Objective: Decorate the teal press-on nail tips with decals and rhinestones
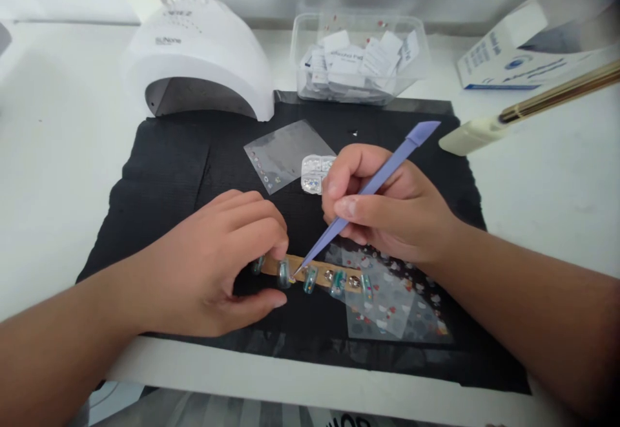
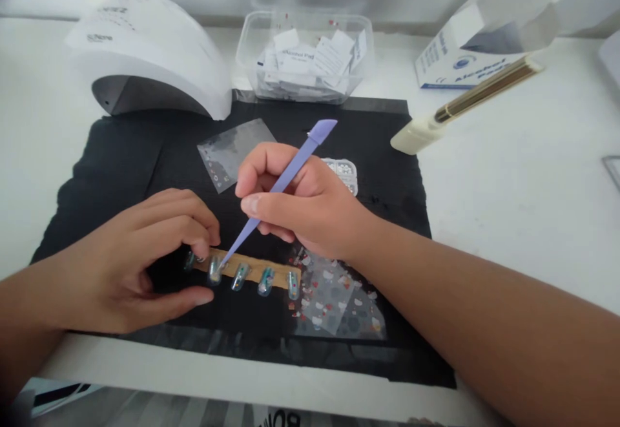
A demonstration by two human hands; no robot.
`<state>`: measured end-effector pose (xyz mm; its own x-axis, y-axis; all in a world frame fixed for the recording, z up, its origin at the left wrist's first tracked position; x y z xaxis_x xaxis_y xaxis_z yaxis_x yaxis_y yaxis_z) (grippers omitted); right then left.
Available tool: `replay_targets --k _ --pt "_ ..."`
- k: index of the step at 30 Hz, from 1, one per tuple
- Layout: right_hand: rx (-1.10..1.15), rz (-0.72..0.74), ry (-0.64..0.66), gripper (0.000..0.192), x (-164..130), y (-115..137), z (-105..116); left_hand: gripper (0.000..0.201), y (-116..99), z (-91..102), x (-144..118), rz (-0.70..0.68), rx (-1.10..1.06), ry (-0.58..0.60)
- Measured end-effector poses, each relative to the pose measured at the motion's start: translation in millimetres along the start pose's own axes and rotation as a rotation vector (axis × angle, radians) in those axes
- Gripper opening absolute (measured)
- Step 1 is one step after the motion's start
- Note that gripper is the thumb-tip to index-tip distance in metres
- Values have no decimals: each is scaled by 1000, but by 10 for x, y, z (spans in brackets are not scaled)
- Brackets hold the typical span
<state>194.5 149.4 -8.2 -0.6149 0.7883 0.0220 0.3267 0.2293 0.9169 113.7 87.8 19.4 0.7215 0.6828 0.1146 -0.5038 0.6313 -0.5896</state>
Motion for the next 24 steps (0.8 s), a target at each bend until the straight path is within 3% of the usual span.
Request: replay_targets --k 13,18,24 --pt "-23 -36 17 9 -8 -59 -31 21 -36 9 -6 -11 8 -74" --pt "-34 -48 -6 10 -9 -68 -20 10 -92 32 -6 -63 44 -96" --pt "-8 -43 5 9 -8 -86 -3 11 -138 53 -25 -118 119 -125"
Point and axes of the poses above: each hand's wrist, its own x-axis towards the middle knuckle, its own z-axis out of the back of the hand, y = z × x, the point moved 10 cm from there along x, towards the middle knuckle, and after that the axes turned 3 degrees about -y, right-handed, at the moved point
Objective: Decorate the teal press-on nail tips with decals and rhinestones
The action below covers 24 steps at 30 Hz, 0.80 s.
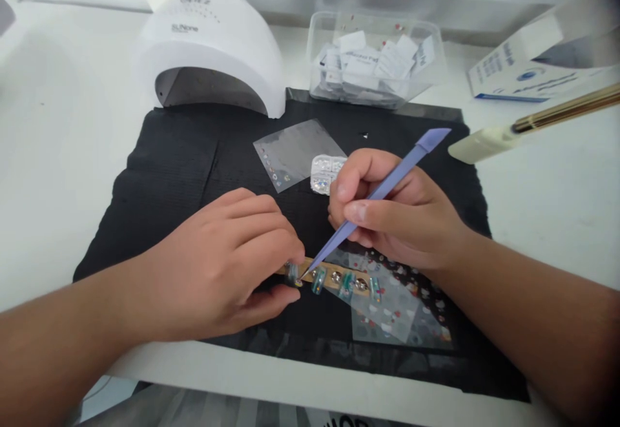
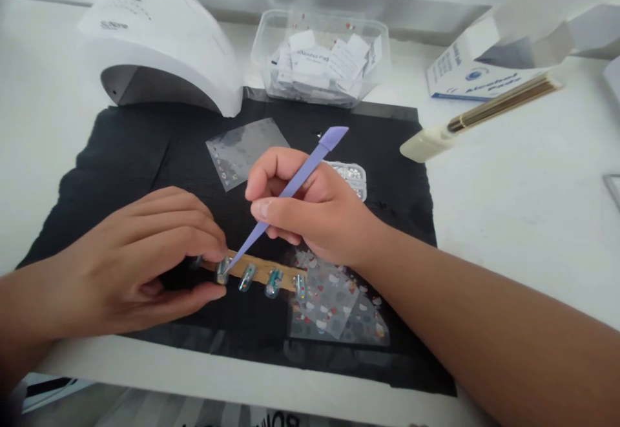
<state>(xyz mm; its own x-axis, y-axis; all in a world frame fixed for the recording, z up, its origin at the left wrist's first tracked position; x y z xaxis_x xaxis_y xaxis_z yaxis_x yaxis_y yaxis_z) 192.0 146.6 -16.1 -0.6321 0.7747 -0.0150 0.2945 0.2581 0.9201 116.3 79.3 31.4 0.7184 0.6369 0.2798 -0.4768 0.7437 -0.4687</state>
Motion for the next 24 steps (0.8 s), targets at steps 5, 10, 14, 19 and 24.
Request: replay_targets --k 5,10,14,19,24 --pt "-8 45 -32 11 -52 98 12 11 -37 36 -12 -25 54 -17" --pt "-73 134 37 11 -90 342 -88 13 -31 32 -15 -10 61 1" --pt "-153 125 89 13 21 441 -181 27 9 26 -20 16 47 32" --pt "-163 34 190 13 216 320 -284 27 -90 224 -39 -122 -15 -84" --pt "-82 -90 278 9 283 121 -358 16 -143 296 -58 -213 16 -81"
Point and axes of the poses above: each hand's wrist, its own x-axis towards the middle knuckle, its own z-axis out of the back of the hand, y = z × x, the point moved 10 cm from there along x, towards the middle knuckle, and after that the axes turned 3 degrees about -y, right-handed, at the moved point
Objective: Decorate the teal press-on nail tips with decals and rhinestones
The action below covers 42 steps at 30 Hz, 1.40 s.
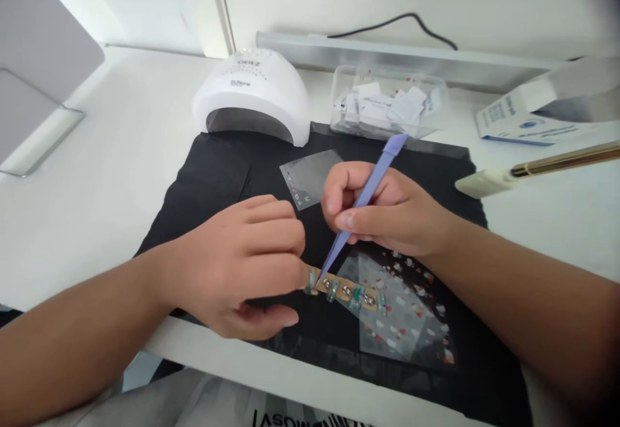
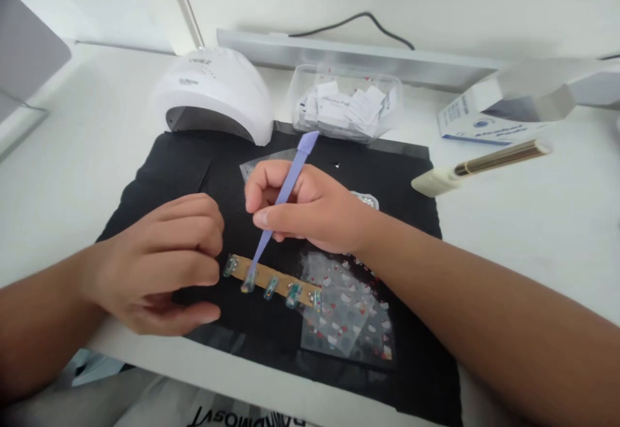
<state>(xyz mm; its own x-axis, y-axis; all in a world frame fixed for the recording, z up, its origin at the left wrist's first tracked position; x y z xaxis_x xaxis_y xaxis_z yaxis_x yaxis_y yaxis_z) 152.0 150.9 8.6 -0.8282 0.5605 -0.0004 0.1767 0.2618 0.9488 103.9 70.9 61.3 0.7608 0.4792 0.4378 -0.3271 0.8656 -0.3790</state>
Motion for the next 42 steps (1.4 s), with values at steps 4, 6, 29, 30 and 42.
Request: replay_targets --k 4,6,29,30,42 --pt "-12 33 40 8 38 20 -55 15 -44 -106 19 -32 -3 132" --pt "-48 51 53 7 55 23 -70 19 -70 -139 25 -35 -25 165" --pt "-345 190 57 10 47 77 -107 15 -173 -264 -4 2 -20 290" --pt "-353 188 60 10 49 72 -106 14 -167 -259 -2 2 -16 287" --pt "-283 102 17 10 59 12 -63 14 -122 -253 -3 17 -18 286"
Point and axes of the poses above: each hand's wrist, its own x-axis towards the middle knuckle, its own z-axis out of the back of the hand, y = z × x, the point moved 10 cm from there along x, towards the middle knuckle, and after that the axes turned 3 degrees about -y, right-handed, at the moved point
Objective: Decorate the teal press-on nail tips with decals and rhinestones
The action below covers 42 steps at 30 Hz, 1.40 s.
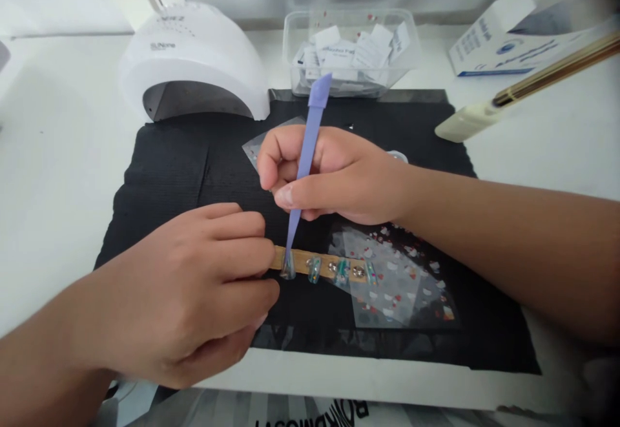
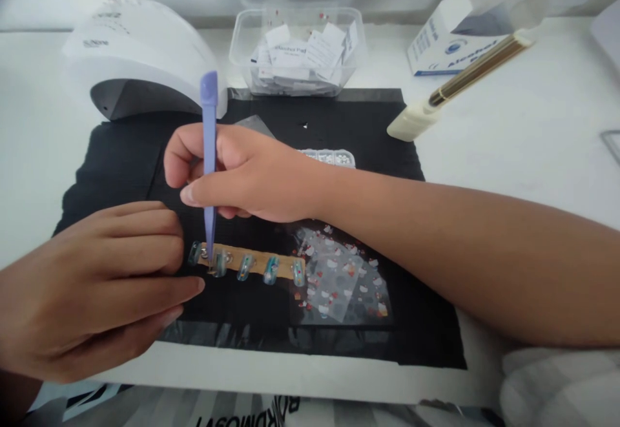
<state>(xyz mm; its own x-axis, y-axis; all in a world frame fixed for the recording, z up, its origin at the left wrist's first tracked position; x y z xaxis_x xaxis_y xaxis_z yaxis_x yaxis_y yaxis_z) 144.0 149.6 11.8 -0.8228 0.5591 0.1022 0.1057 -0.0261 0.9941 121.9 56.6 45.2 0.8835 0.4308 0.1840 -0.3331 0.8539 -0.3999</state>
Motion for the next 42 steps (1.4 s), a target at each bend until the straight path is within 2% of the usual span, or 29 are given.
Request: replay_targets --k 3,7,10,12,15,19,31,42 --pt "9 -35 -18 9 -2 -24 13 15 0 7 -5 0 1 0" --pt "25 -5 -11 10 0 -2 4 14 11 31 0 9 14 -23" --pt "22 10 8 11 -3 6 -15 8 138 126 -2 141 28 -147" --pt "34 22 24 12 -7 17 -32 14 254 138 -18 261 22 -202" --pt "56 48 55 12 -19 47 -57 32 334 19 -7 343 36 -157" --pt "50 57 78 11 -42 49 -66 26 323 -83 24 339 34 -122" --pt "52 90 31 13 -57 70 -29 11 338 -79 45 341 -13 -137" --pt "77 86 25 13 -67 89 -17 15 304 -77 38 315 0 -124"
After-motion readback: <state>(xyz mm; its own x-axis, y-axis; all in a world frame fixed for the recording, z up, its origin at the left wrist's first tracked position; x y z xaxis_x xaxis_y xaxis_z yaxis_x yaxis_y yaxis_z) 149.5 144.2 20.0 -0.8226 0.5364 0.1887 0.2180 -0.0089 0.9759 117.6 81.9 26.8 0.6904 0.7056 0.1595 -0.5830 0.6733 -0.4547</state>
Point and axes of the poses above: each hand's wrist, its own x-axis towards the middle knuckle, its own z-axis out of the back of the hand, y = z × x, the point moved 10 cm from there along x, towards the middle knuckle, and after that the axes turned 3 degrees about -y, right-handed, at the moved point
